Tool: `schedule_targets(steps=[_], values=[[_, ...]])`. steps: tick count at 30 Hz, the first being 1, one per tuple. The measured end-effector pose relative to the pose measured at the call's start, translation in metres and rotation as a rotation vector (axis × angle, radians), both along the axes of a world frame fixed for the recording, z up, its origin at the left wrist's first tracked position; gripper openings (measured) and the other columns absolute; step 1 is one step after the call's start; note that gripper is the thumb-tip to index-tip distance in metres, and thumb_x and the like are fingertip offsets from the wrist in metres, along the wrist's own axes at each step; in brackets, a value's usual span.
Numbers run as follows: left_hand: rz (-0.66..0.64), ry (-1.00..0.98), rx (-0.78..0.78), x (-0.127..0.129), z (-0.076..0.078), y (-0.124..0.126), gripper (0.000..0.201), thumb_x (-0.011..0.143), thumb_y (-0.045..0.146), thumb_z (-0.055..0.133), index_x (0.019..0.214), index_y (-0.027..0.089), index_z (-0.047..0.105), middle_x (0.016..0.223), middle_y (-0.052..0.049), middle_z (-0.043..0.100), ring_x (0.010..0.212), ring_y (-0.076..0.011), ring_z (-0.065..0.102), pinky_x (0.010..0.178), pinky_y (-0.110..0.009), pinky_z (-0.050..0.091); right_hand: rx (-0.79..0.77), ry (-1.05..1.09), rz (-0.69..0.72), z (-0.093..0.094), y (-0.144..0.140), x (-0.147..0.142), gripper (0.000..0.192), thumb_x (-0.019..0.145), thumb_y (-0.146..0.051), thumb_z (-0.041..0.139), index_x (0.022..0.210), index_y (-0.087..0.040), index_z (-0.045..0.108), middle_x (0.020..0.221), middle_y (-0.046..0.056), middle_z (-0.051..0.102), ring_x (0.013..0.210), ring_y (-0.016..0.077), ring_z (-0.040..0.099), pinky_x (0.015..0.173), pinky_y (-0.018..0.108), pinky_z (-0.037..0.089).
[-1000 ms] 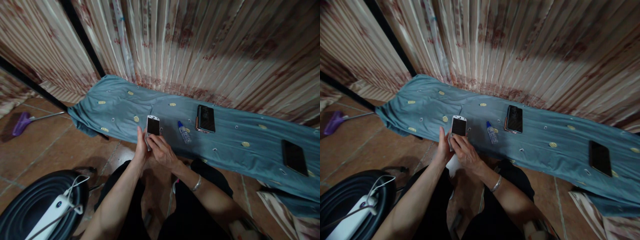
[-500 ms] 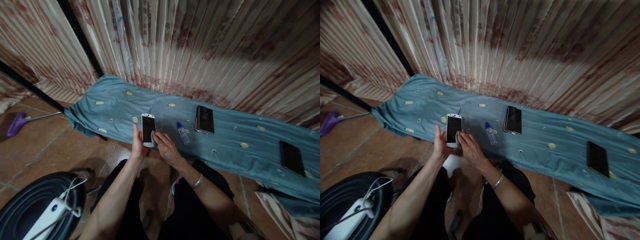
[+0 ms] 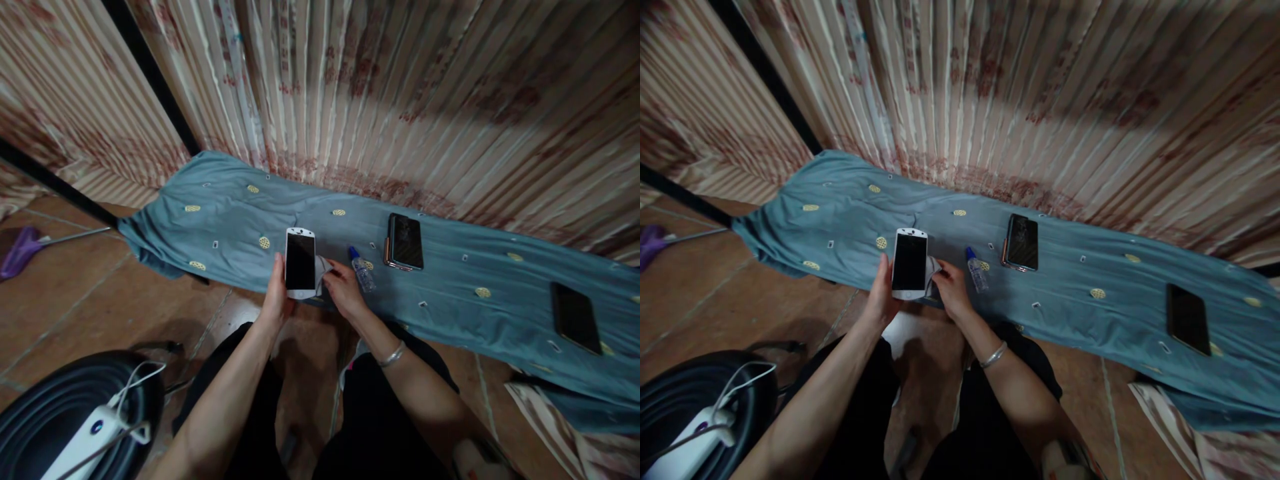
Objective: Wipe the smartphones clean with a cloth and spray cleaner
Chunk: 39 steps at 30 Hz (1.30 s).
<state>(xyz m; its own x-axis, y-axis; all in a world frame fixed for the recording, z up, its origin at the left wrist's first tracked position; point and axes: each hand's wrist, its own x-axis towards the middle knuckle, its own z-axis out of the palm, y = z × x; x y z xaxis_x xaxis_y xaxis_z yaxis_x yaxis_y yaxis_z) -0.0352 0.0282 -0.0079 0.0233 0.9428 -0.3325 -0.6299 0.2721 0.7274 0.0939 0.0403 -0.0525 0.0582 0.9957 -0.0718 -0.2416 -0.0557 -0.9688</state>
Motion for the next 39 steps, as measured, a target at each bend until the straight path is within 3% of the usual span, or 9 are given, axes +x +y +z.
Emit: schedule_targets(steps=[5,10,15,21,25,28,32,36,39], values=[[0.169,0.322,0.062,-0.011,-0.019,0.005,0.044,0.074,0.055,0.076,0.092,0.015,0.073,0.097,-0.008,0.077,0.112,-0.0279,0.067,0.098,-0.035,0.05,-0.051,0.129,0.019,0.009,-0.003,-0.001,0.023,0.062,-0.028,0.075,0.083,-0.021,0.077,0.077,-0.001,0.077,0.077,0.0184,0.072,0.079,0.029,0.055],[0.188,0.414,0.169,-0.023,-0.024,0.006,0.049,0.067,0.033,0.084,0.111,0.019,0.071,0.107,-0.006,0.075,0.118,-0.0271,0.063,0.1,-0.033,0.049,-0.059,0.176,0.055,0.018,-0.007,-0.004,0.022,0.061,-0.028,0.076,0.082,-0.021,0.078,0.077,0.0,0.078,0.073,0.0186,0.071,0.073,0.029,0.056],[0.098,0.571,0.213,-0.02,-0.016,0.003,0.064,0.057,0.027,0.089,0.117,0.02,0.068,0.117,-0.007,0.071,0.126,-0.0279,0.059,0.107,-0.035,0.044,-0.024,0.06,0.04,0.022,-0.009,-0.002,0.024,0.063,-0.032,0.076,0.084,-0.022,0.08,0.08,-0.001,0.079,0.076,0.0191,0.07,0.075,0.029,0.056],[0.024,0.613,0.226,-0.011,-0.013,-0.001,0.06,0.053,0.021,0.09,0.109,0.018,0.07,0.106,-0.008,0.073,0.119,-0.029,0.061,0.107,-0.037,0.042,0.056,-0.024,0.04,0.024,-0.005,0.0,0.023,0.069,-0.028,0.068,0.087,-0.023,0.079,0.084,-0.002,0.078,0.083,0.02,0.07,0.081,0.031,0.055],[-0.106,0.693,0.293,-0.007,-0.016,-0.003,0.06,0.057,0.025,0.089,0.114,0.02,0.07,0.11,-0.006,0.073,0.11,-0.0273,0.064,0.103,-0.035,0.044,0.102,-0.03,-0.011,0.023,0.003,0.001,0.023,0.07,-0.026,0.064,0.087,-0.023,0.079,0.084,-0.002,0.078,0.088,0.0209,0.071,0.088,0.034,0.056],[-0.144,0.611,0.28,-0.002,-0.02,-0.006,0.061,0.059,0.025,0.088,0.117,0.021,0.069,0.113,-0.005,0.074,0.109,-0.0259,0.064,0.102,-0.034,0.043,0.15,-0.088,-0.07,0.023,0.01,0.005,0.029,0.073,-0.025,0.062,0.097,-0.022,0.078,0.093,-0.001,0.079,0.096,0.0217,0.072,0.094,0.036,0.055],[-0.155,0.421,0.204,0.003,-0.02,-0.008,0.05,0.057,0.023,0.088,0.104,0.019,0.072,0.103,-0.003,0.075,0.102,-0.0239,0.065,0.094,-0.03,0.046,0.288,-0.356,-0.101,0.024,0.009,0.011,0.043,0.08,-0.018,0.055,0.119,-0.02,0.072,0.115,0.005,0.077,0.109,0.0232,0.07,0.101,0.04,0.054],[-0.175,0.299,0.108,0.006,-0.017,-0.01,0.038,0.059,0.033,0.088,0.089,0.015,0.071,0.076,0.001,0.068,0.072,-0.0154,0.061,0.07,-0.025,0.045,0.52,-0.696,-0.046,0.026,0.001,0.01,0.046,0.09,-0.014,0.045,0.131,-0.02,0.066,0.136,0.008,0.066,0.126,0.0218,0.062,0.112,0.041,0.047],[-0.18,0.224,0.03,0.008,-0.015,-0.011,0.043,0.059,0.046,0.087,0.08,0.015,0.067,0.063,0.003,0.061,0.057,-0.0104,0.052,0.057,-0.023,0.039,0.623,-0.838,0.0,0.026,-0.003,0.007,0.048,0.094,-0.013,0.04,0.137,-0.02,0.061,0.143,0.009,0.06,0.13,0.0204,0.058,0.114,0.04,0.045]])
